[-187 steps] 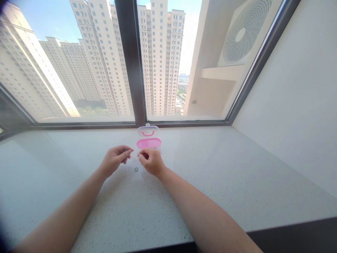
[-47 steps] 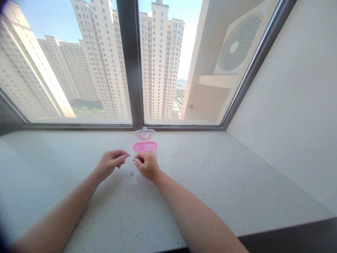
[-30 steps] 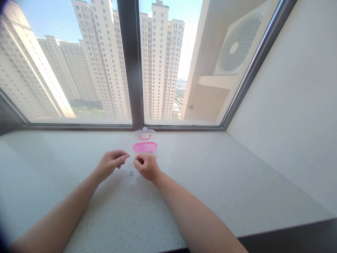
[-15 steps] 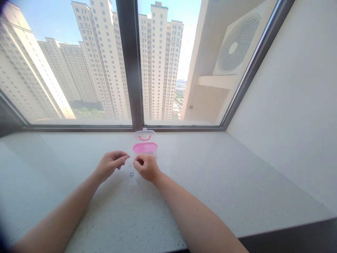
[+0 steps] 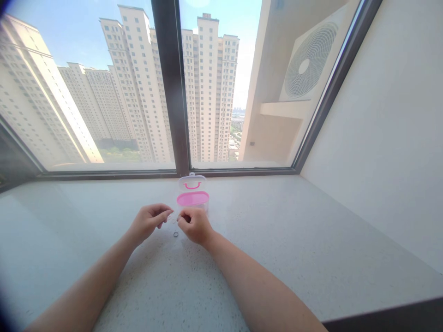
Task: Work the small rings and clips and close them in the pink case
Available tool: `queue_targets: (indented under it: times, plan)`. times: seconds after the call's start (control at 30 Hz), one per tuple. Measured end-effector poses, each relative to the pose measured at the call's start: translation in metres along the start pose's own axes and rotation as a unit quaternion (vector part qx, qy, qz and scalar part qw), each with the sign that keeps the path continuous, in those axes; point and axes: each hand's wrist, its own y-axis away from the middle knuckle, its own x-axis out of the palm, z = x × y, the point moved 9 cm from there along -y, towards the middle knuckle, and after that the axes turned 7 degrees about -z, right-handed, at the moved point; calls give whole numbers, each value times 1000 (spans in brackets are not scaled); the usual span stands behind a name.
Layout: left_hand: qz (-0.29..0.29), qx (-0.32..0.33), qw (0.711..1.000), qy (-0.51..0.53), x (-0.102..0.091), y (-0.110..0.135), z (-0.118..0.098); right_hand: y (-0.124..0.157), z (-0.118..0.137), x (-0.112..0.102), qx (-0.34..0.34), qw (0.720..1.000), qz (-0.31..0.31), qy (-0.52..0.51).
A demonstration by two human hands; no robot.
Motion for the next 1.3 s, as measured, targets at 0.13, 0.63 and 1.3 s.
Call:
queue_targets:
  times: [0.13,0.63,1.3]
  plan:
    - [2,2,1000,-4,0,0,-1,0,-1,0,4,1000,-2,2]
    - [8,6,1000,-5,2,1,-2,-1,2,1,-5,1000,6,12]
    - [12,12,1000,-6,4,1,-2,0,3,1,-7,1000,4,30]
